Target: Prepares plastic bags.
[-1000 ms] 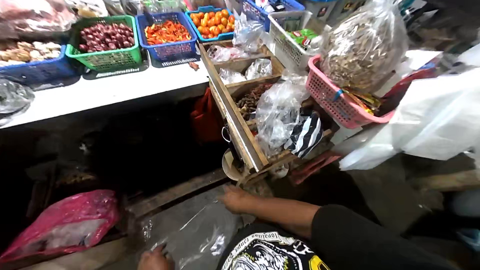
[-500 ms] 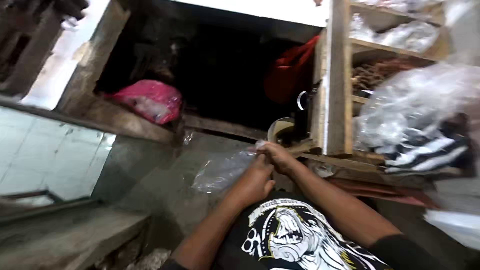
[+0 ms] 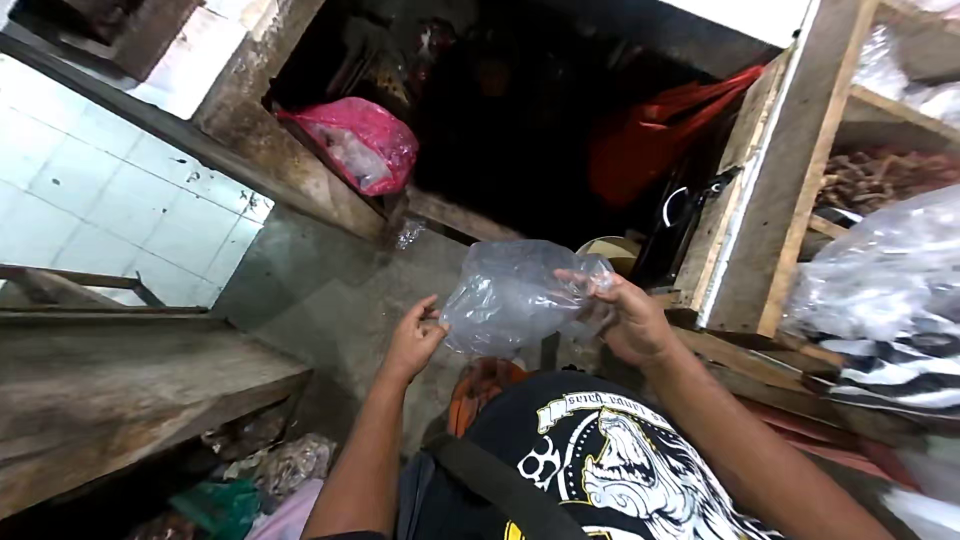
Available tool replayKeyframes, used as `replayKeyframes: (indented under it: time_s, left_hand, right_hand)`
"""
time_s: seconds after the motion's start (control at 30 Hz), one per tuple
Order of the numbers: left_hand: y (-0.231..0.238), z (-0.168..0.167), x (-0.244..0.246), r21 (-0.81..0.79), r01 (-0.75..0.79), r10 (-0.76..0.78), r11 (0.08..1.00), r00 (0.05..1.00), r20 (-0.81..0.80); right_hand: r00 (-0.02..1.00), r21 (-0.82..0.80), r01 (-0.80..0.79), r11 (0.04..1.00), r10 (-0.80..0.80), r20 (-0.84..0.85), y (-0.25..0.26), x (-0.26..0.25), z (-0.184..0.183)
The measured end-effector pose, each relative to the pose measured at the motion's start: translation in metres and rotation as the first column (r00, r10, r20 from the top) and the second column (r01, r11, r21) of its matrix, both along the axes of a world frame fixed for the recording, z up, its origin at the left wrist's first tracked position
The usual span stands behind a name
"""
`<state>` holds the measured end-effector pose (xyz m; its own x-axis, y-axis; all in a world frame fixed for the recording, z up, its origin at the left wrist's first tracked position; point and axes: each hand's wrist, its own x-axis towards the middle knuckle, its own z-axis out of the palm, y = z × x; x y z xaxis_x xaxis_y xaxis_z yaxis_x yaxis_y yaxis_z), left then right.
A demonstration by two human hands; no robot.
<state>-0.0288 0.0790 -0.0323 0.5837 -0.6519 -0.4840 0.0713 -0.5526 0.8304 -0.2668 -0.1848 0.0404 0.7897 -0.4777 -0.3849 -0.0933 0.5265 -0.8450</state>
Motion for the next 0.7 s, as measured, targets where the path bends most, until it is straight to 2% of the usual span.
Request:
replayKeyframes:
  time_s: [0.07,0.17,0.23,0.33,0.4,0.53,0.6,0.7]
  left_hand:
    - [-0.009,-0.005,-0.006,0.096,0.050,-0.053,0.994,0.998,0.030]
    - [-0.017,-0.012,-0.012,0.223,0.172,-0.212,0.960,0.963,0.169]
    - [-0.020,-0.015,-0.017,0.176,0.163,-0.188,0.971,0.973,0.134]
    - [-0.022,-0.025,-0.022,0.022,0.076,-0.077,0.997,0.996,0.045]
    - [-0.025,-0.034,-0.023,-0.033,0.093,-0.092,0.995,0.996,0.017]
    - [-0.041,-0.030,-0.033,-0.008,0.144,-0.143,0.990,0.971,-0.190]
    - [-0.048,-0.028,-0.040,-0.025,0.135,-0.137,0.990,0.966,-0.218]
    - [-0.055,-0.027,-0.045,-0.137,0.099,-0.131,0.986,0.959,-0.253]
  right_hand:
    - [1.000,-0.030,0.010,1.000,-0.010,-0.008,0.005,-0.001,0.003]
    - [0.997,-0.058,0.067,0.996,-0.069,-0.040,0.011,-0.006,0.009]
    - [0.993,-0.024,0.107,0.994,-0.108,-0.042,0.012,-0.008,0.014]
    - [0.987,0.073,0.158,0.985,-0.159,0.011,0.014,-0.014,0.017]
    - [0.983,0.126,0.179,0.976,-0.183,0.023,0.016,-0.019,0.021]
    - [0.972,0.124,0.232,0.965,-0.235,0.016,0.018,-0.027,0.028]
    - [0.960,0.127,0.273,0.954,-0.278,0.023,0.017,-0.030,0.030]
    - [0.943,0.147,0.320,0.936,-0.330,0.046,0.014,-0.037,0.032]
